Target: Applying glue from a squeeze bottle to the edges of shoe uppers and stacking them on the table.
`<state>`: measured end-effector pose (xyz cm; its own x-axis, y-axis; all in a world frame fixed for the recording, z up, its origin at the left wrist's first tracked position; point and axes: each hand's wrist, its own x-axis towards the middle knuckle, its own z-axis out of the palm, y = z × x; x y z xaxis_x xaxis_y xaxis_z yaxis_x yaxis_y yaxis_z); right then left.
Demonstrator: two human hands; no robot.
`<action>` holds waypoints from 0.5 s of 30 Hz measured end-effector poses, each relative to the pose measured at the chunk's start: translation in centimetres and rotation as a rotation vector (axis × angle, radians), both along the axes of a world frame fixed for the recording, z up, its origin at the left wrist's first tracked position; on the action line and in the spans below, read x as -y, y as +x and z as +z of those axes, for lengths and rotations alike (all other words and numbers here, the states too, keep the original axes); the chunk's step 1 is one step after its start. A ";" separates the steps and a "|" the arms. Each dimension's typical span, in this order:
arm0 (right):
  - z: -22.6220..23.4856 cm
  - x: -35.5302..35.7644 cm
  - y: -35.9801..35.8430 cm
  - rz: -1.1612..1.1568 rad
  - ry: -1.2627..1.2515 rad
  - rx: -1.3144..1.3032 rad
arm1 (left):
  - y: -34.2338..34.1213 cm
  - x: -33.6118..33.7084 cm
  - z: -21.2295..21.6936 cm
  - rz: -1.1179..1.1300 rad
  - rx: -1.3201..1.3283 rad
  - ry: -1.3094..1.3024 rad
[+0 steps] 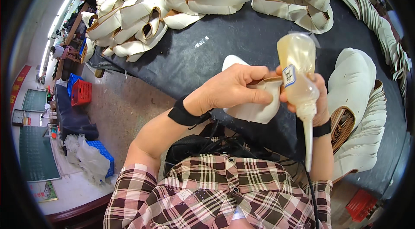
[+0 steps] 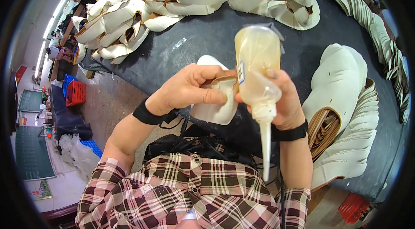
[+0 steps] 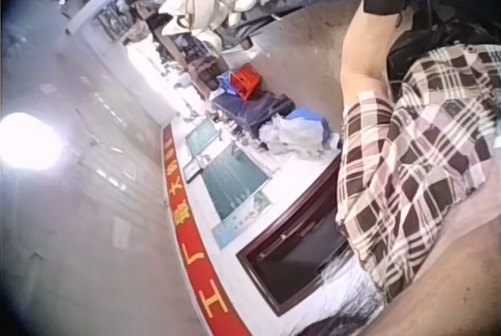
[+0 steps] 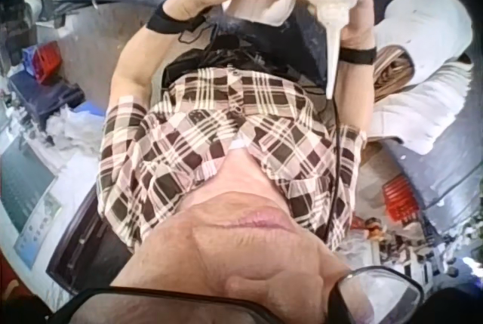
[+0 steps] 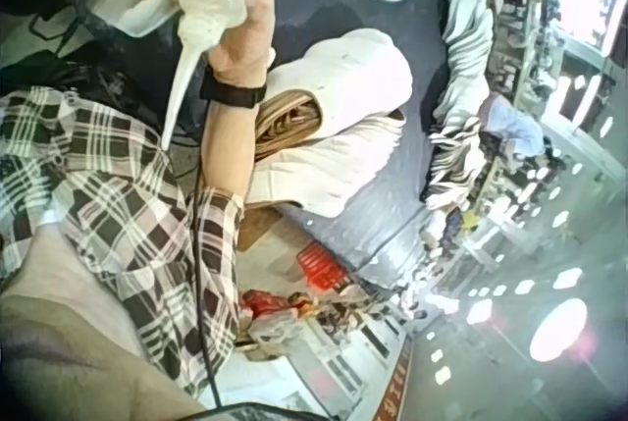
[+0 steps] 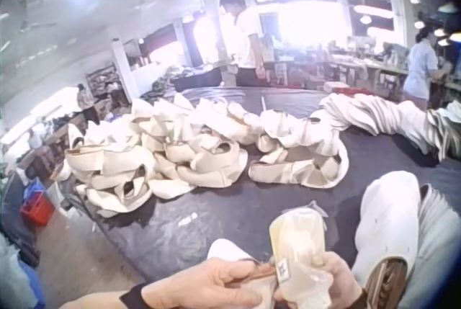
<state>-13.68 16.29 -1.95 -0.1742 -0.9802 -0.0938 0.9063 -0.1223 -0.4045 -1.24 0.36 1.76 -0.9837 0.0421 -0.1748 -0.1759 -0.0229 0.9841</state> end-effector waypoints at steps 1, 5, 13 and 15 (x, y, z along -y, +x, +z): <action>-0.2 0.1 0.1 0.004 -0.002 -0.005 | 0.2 0.7 0.1 0.004 -0.005 -0.002; -0.4 0.2 0.5 -0.015 0.071 -0.165 | 0.7 2.2 0.3 -0.042 -0.341 -0.767; 0.2 1.2 1.7 -0.237 0.139 0.083 | 7.2 4.8 -1.6 0.266 0.119 -0.164; 0.4 2.1 2.2 -0.153 0.082 0.113 | 7.6 4.2 -3.6 0.053 0.006 -0.391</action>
